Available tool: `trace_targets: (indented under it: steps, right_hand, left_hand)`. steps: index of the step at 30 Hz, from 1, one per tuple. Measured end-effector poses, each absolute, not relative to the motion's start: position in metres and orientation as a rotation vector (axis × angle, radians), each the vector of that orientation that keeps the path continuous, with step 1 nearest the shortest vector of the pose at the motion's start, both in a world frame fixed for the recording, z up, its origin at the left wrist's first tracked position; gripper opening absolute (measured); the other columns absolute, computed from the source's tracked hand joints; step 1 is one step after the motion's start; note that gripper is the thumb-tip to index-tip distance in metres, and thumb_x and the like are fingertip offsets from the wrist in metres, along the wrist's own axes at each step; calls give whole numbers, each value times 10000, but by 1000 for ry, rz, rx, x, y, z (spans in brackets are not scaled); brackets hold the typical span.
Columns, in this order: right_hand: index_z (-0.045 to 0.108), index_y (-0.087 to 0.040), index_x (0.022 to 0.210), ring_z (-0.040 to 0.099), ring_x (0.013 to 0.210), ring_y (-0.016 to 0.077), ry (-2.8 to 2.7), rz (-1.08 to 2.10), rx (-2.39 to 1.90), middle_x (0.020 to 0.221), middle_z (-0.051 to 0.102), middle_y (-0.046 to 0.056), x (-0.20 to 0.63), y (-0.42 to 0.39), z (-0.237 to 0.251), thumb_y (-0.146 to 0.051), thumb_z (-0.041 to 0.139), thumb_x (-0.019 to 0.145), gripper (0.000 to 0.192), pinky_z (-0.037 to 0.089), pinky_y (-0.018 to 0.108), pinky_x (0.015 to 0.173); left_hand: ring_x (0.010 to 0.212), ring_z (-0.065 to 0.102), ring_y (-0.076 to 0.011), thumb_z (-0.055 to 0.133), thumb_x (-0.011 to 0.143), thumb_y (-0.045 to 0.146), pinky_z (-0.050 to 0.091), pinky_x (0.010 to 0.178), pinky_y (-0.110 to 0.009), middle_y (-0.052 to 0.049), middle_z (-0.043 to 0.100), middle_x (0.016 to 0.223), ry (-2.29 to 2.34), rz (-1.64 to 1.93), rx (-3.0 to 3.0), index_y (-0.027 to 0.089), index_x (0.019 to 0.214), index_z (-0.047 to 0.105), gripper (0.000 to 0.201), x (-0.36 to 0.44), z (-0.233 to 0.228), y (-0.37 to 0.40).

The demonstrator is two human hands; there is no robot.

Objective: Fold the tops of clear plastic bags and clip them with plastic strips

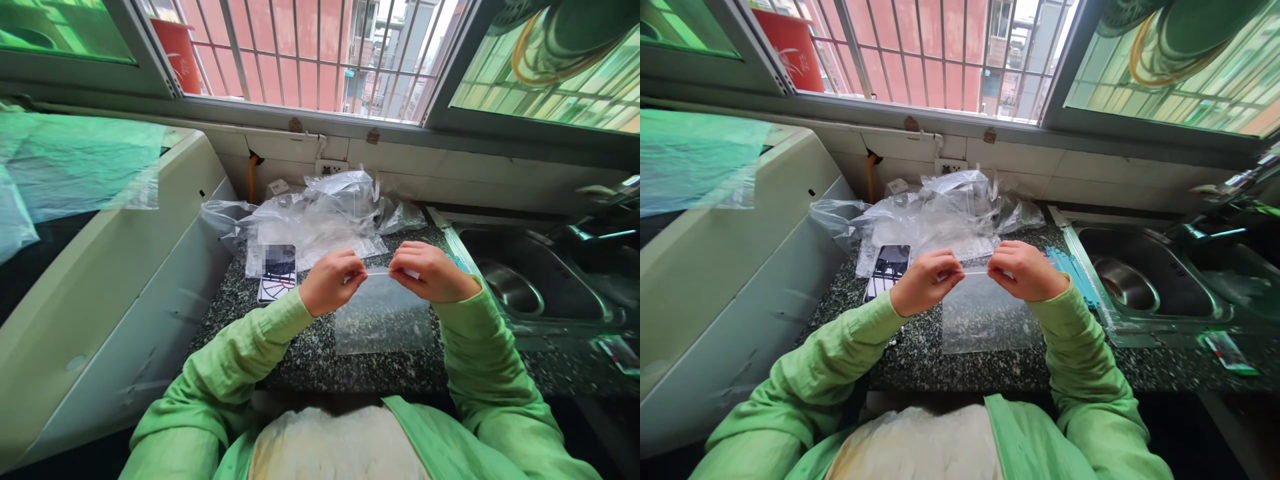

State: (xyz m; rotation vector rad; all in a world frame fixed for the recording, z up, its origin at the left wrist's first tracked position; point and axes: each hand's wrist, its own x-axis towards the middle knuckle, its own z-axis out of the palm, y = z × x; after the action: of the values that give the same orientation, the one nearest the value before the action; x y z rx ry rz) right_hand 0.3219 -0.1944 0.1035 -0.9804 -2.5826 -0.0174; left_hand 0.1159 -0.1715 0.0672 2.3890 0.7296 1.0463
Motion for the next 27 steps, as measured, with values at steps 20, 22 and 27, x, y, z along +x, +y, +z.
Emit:
trace_targets:
  steps: [20, 22, 27]
  right_hand:
    - [530, -164, 673, 458, 614, 111, -2553, 64, -1078, 624, 547, 20, 331, -198, 109, -183, 488, 786, 122, 377, 243, 593]
    - [547, -160, 716, 459, 608, 107, -2539, 94, -1119, 635, 548, 21, 332, -198, 108, -216, 513, 778, 90, 375, 236, 582]
    - [560, -162, 750, 452, 598, 101, -2550, 113, -1098, 623, 530, 12, 326, -197, 104, -235, 507, 791, 99, 366, 229, 566]
  left_hand:
    - [525, 413, -51, 533, 722, 102, 362, 500, -176, 22, 461, 589, 720, 1137, 2231, 119, 639, 565, 91, 112, 70, -166]
    - [531, 416, -54, 532, 723, 105, 364, 504, -177, 21, 462, 592, 720, 1141, 2238, 121, 644, 566, 88, 113, 69, -166]
    - [544, 421, -60, 528, 732, 119, 370, 513, -186, 17, 476, 610, 728, 1127, 2271, 128, 671, 573, 76, 113, 69, -168]
